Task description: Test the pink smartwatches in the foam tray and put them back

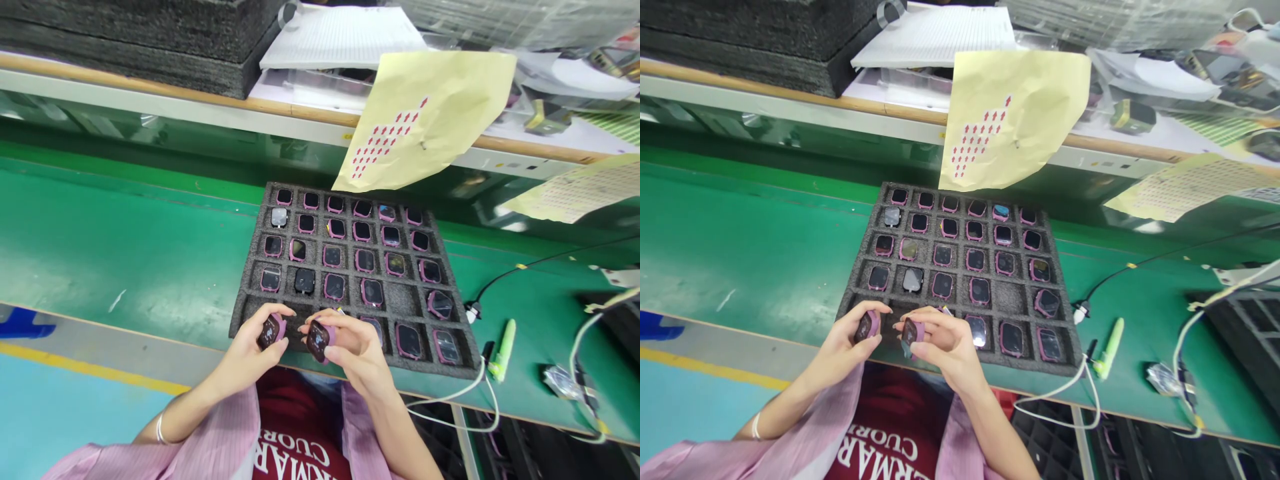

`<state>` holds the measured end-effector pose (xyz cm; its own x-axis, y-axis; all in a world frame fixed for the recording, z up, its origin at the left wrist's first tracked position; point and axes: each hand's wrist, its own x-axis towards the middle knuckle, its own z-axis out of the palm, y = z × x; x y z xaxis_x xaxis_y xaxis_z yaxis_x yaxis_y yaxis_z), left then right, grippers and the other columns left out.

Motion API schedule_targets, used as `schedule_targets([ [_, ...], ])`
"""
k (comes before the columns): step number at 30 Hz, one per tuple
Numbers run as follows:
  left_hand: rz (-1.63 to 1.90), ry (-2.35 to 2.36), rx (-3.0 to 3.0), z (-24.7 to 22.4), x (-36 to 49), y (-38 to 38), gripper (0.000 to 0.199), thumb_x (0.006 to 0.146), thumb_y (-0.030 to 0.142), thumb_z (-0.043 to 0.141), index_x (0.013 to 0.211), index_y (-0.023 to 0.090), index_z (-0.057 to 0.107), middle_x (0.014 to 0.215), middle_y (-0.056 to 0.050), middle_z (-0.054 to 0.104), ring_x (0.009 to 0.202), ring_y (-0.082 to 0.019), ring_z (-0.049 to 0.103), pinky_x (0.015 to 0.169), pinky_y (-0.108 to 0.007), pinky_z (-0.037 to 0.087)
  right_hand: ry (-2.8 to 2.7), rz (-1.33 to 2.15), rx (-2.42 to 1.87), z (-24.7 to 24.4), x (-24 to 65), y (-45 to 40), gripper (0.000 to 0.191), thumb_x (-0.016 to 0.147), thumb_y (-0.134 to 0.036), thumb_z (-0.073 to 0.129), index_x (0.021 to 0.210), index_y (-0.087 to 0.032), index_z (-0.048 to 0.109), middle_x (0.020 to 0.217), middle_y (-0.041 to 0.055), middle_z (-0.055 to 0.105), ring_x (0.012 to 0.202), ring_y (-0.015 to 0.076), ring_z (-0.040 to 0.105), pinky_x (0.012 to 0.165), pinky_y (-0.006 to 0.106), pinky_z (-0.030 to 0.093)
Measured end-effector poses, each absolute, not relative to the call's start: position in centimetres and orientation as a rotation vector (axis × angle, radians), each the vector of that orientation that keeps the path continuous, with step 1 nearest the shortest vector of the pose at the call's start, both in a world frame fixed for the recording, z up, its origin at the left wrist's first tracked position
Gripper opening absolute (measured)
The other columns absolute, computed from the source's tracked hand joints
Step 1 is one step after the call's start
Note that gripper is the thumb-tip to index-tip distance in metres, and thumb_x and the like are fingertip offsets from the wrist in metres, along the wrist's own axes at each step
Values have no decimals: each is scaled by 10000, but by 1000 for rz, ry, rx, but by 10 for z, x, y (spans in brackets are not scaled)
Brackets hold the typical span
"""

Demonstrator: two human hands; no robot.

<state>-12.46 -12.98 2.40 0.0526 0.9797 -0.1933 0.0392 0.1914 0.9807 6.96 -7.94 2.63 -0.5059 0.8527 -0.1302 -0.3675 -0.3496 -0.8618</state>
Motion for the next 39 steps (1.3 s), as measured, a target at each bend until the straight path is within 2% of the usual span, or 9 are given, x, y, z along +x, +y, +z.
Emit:
schedule_targets([
  [6, 991, 1284, 1060, 20, -124, -129, 338, 817, 144, 538, 1143, 227, 511, 861, 23, 506, 543, -70, 396, 503, -198, 344, -1070, 1938, -753, 27, 69, -79, 305, 695, -209, 800, 990, -240, 735, 1030, 78, 646, 937, 256, 678, 833, 392, 546],
  [10, 990, 1266, 1077, 22, -124, -129, 393, 820, 149, 545, 1198, 241, 486, 806, 36, 483, 587, -87, 430, 550, -203, 373, -1069, 1940, -740, 26, 70, -79, 314, 698, -221, 800, 1004, -242, 732, 1036, 76, 633, 947, 257, 676, 829, 381, 545],
  [17, 1042, 1252, 1137, 32, -127, -138, 378, 804, 132, 565, 1163, 243, 519, 777, 41, 495, 646, -98, 469, 627, -207, 414, -1137, 1973, -591, 32, 76, -82, 331, 732, -236, 778, 1056, -253, 713, 1066, 89, 624, 946, 257, 673, 811, 405, 550],
  [21, 1007, 1240, 1046, 30, -125, -137, 333, 835, 162, 551, 1156, 240, 513, 751, 46, 474, 534, -69, 452, 514, -187, 412, -1093, 1976, -672, 31, 74, -82, 309, 720, -194, 779, 1020, -245, 722, 1065, 78, 648, 968, 269, 678, 852, 414, 545],
  [24, 977, 1161, 930, 25, -122, -134, 476, 844, 228, 589, 1288, 266, 421, 808, 32, 477, 520, -67, 478, 469, -187, 442, -1042, 2006, -782, 28, 72, -79, 336, 752, -213, 754, 1081, -238, 692, 1068, 89, 690, 998, 272, 674, 909, 435, 523],
  [27, 1015, 1032, 863, 19, -125, -131, 615, 839, 236, 606, 1383, 273, 323, 941, -19, 517, 693, -123, 567, 578, -233, 519, -960, 2092, -870, 26, 72, -77, 378, 831, -248, 680, 1204, -240, 617, 1199, 121, 657, 1114, 279, 623, 953, 474, 489],
  [32, 1022, 934, 766, 11, -136, -128, 494, 901, 212, 472, 1385, 238, 376, 1086, -72, 559, 820, -163, 613, 784, -340, 525, -798, 2194, -834, 22, 74, -77, 374, 896, -286, 595, 1265, -233, 571, 1286, 143, 604, 1159, 297, 594, 978, 537, 449],
  [36, 1031, 902, 721, 12, -140, -127, 479, 886, 195, 485, 1361, 239, 435, 1088, -75, 573, 894, -199, 615, 770, -342, 538, -804, 2113, -858, 22, 69, -80, 367, 879, -290, 608, 1240, -233, 593, 1253, 135, 629, 1143, 301, 604, 967, 546, 458],
  [39, 1013, 924, 746, 16, -139, -126, 465, 895, 204, 489, 1356, 247, 451, 1089, -73, 582, 830, -184, 637, 779, -355, 540, -856, 1988, -895, 21, 64, -82, 363, 865, -296, 624, 1224, -244, 608, 1241, 118, 639, 1115, 295, 621, 941, 517, 494],
])
